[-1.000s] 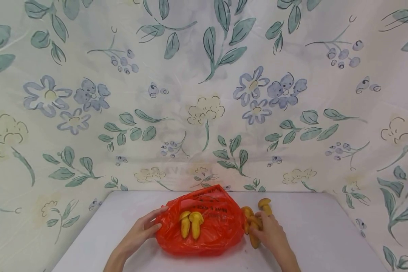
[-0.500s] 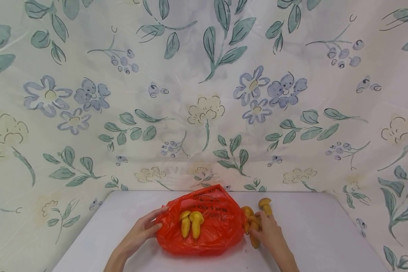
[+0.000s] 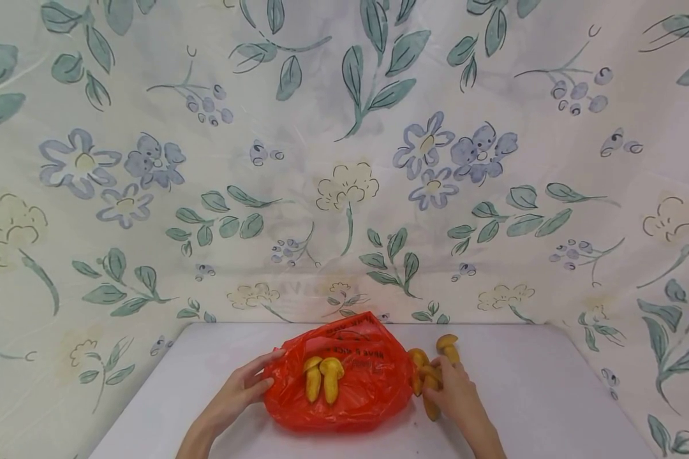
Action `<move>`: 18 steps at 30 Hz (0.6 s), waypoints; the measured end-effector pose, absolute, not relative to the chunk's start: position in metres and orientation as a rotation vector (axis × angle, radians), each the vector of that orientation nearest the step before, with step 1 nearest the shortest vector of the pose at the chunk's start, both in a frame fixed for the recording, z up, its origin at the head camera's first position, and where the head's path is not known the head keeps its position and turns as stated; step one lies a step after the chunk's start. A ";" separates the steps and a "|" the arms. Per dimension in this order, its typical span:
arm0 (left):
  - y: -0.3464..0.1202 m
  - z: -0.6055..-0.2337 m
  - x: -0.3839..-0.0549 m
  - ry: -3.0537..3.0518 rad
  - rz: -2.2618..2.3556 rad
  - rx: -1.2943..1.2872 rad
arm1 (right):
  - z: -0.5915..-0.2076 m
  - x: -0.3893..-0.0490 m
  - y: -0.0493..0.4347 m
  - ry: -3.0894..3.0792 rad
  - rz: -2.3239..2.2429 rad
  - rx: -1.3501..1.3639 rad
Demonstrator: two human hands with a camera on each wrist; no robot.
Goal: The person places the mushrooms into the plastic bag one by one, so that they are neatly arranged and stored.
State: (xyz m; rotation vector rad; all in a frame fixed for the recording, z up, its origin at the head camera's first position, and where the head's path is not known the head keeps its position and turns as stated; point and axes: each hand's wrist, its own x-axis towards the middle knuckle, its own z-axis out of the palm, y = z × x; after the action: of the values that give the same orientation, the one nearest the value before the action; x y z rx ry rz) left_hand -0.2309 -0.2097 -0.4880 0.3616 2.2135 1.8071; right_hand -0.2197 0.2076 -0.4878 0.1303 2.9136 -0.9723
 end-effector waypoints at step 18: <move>-0.210 -0.488 -0.231 2.214 1.816 0.362 | -0.483 -0.215 0.214 2.958 -0.994 0.101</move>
State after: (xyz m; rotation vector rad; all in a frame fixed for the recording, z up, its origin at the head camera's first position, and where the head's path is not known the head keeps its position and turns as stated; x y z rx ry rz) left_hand -0.2308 -0.2099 -0.4878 0.3622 2.2142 1.8163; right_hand -0.2154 0.2138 -0.4830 0.1006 2.9580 -0.9937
